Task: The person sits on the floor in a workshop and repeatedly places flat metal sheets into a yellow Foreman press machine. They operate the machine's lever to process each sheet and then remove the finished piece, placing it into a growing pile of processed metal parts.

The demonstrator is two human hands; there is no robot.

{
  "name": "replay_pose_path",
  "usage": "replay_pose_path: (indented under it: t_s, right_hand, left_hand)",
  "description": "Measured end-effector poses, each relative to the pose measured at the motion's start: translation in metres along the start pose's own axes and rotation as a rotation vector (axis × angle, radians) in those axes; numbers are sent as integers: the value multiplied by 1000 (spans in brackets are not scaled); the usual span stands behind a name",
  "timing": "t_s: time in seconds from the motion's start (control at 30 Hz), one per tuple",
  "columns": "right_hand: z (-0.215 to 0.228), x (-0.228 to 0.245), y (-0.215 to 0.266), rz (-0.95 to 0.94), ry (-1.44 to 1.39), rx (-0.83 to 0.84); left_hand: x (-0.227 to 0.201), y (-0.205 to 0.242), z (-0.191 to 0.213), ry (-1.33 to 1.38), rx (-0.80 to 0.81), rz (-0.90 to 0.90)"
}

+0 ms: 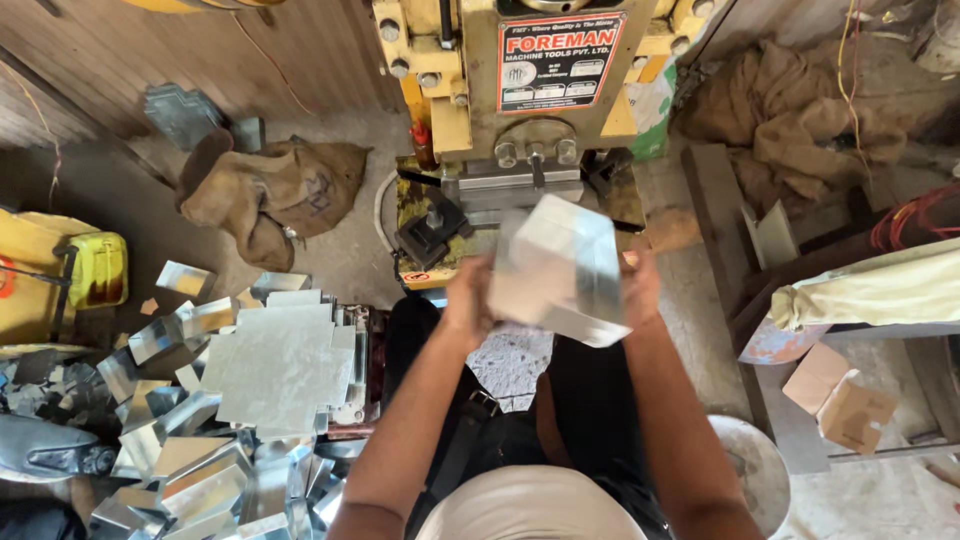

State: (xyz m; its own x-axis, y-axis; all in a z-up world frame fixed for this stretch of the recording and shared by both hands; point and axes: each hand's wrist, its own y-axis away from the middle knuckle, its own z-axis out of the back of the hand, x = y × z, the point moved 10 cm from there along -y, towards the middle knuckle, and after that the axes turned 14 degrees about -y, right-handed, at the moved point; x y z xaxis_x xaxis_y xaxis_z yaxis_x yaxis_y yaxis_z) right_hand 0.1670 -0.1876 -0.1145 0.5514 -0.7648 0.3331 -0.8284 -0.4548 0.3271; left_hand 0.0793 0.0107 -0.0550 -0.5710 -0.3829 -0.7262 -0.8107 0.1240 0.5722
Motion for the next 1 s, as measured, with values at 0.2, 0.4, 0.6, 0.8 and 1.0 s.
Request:
replay_pose_path:
  t_s: [0.2,0.4,0.6,0.8,1.0]
  right_hand:
    - [-52,-12,14,395,310,-216]
    - [-79,-31,5,507,375,50]
    - [-69,-12,-25,496,539,-24]
    - [-36,1,-32,595,655,-119]
    - [-48,5,-22,639,646,-131]
  left_hand:
    - [-6,4,22,72,-13,-315]
    - [-24,-3,45,-535,-427,-448]
    - [-62,-26,62,-682,-543,-690]
    - [-63,-13,66,-665,-642,-773]
    - [-45,-24,89,-819,-812,-475]
